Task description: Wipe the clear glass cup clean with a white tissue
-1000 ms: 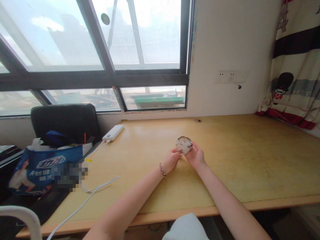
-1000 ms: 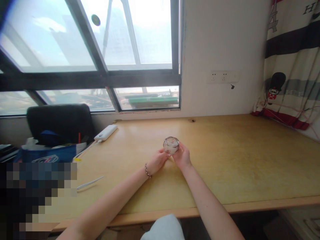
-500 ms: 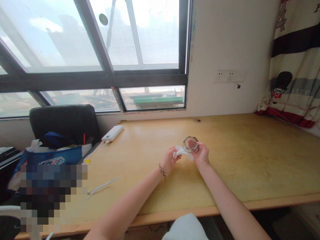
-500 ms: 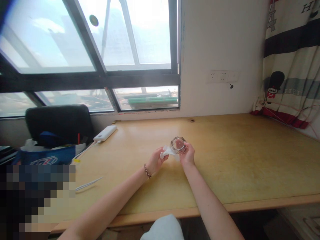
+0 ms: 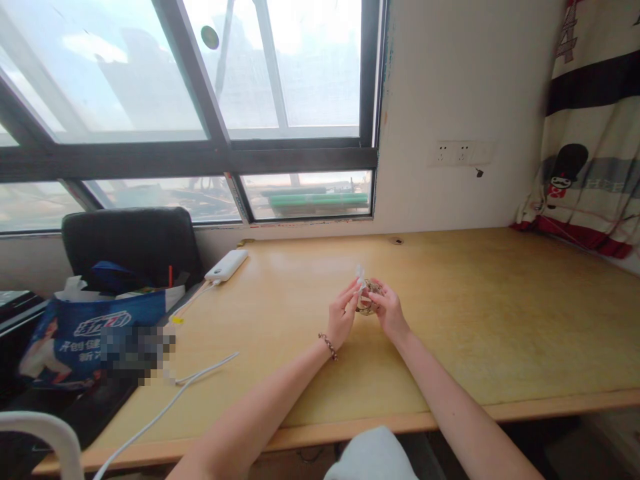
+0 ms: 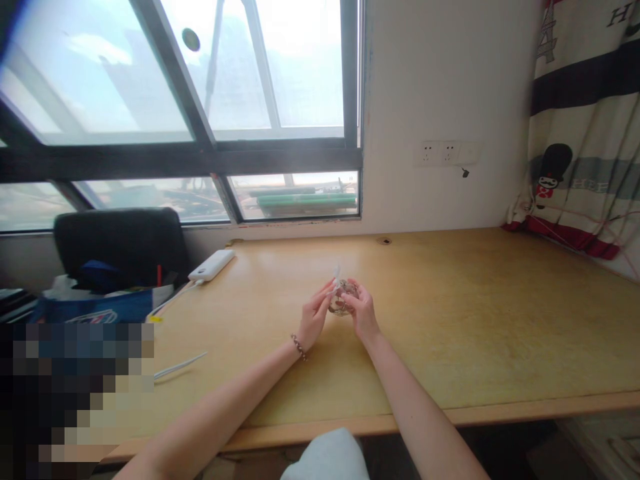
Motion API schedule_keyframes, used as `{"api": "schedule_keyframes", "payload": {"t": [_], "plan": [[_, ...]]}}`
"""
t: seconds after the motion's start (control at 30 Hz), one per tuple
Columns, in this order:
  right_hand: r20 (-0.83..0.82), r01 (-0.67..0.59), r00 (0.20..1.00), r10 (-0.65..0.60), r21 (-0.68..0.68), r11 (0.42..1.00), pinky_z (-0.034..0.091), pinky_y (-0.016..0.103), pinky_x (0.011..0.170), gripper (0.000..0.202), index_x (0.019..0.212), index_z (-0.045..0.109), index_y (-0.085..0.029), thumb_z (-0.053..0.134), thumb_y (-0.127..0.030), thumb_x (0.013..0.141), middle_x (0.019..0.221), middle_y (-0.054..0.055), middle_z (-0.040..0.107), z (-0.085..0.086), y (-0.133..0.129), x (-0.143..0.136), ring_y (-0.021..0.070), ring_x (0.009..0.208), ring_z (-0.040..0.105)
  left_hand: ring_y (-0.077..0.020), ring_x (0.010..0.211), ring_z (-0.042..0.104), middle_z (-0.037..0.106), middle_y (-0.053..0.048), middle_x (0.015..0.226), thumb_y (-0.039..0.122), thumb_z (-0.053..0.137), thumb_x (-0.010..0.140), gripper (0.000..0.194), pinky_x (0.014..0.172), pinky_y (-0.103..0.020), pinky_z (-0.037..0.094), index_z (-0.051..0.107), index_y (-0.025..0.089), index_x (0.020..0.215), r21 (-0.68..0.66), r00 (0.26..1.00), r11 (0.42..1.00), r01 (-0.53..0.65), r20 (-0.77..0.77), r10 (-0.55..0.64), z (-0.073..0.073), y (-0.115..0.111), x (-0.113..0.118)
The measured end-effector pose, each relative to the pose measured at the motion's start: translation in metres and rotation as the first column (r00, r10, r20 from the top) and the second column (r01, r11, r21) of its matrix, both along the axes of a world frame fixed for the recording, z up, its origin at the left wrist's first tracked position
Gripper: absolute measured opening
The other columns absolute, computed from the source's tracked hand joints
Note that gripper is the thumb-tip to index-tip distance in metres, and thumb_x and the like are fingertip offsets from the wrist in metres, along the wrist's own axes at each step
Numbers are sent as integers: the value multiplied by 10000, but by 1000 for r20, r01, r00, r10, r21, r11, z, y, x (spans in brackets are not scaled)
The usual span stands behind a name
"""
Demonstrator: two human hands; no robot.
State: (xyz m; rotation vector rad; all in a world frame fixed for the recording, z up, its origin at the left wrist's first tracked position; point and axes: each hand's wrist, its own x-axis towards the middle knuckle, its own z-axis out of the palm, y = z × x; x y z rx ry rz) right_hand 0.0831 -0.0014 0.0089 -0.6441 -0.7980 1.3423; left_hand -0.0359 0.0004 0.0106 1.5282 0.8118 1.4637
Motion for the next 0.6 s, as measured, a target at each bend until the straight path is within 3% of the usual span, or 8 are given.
{"api": "schedule_keyframes", "payload": {"t": [0.1, 0.17, 0.3, 0.4, 0.47, 0.53, 0.6], "plan": [[167, 45, 984, -54, 57, 997, 498, 320, 683, 459, 1053, 462, -181, 636, -203, 628, 931, 52, 622, 1, -4, -1, 195, 814, 603, -192, 1122, 448, 542, -29, 1169, 370, 452, 798, 332, 970, -306, 317, 594, 204, 1049, -90, 997, 995, 54, 65, -48, 0, 5, -2], [359, 119, 918, -171, 163, 979, 483, 335, 730, 486, 1077, 447, -188, 635, -209, 629, 949, 55, 613, 2, -9, -3, 199, 826, 597, -198, 1052, 502, 583, -41, 1105, 425, 458, 784, 371, 915, -304, 372, 595, 189, 1035, -210, 991, 974, 84, 120, -60, -6, 11, -2], [689, 127, 594, -416, 431, 894, 437, 367, 818, 508, 1130, 415, -193, 604, -206, 659, 1032, 91, 570, 2, -17, -7, 226, 915, 557, -196, 922, 566, 619, -75, 1008, 528, 440, 758, 466, 792, -292, 450, 586, 156, 998, -426, 939, 859, 286, 303, -162, -19, 18, 3], [767, 76, 393, -507, 522, 849, 403, 404, 863, 552, 1199, 350, -174, 563, -182, 691, 1107, 128, 525, -3, -16, -7, 253, 1001, 509, -198, 924, 567, 601, -97, 1033, 574, 400, 757, 534, 789, -293, 457, 555, 150, 1043, -427, 820, 741, 519, 493, -291, -19, 15, 6], [775, 49, 311, -549, 564, 824, 381, 427, 886, 580, 1231, 315, -160, 542, -154, 698, 1151, 145, 496, -8, -11, -6, 263, 1050, 474, -195, 938, 563, 599, -100, 1033, 541, 437, 760, 502, 799, -283, 455, 550, 146, 1049, -410, 768, 696, 589, 553, -324, -15, 12, 7], [779, 14, 274, -564, 583, 812, 371, 436, 898, 591, 1244, 304, -162, 530, -132, 699, 1165, 144, 487, -11, -5, -6, 262, 1068, 458, -187, 945, 560, 605, -101, 1013, 451, 497, 769, 420, 808, -269, 451, 555, 132, 1036, -395, 752, 699, 597, 578, -317, -12, 9, 7], [789, -30, 290, -542, 573, 819, 388, 420, 889, 601, 1243, 311, -171, 540, -124, 689, 1145, 132, 504, -7, -3, -6, 251, 1052, 472, -190, 942, 563, 612, -107, 990, 366, 526, 777, 350, 823, -277, 447, 567, 107, 1009, -369, 739, 714, 594, 602, -304, -11, 8, 6]]}}
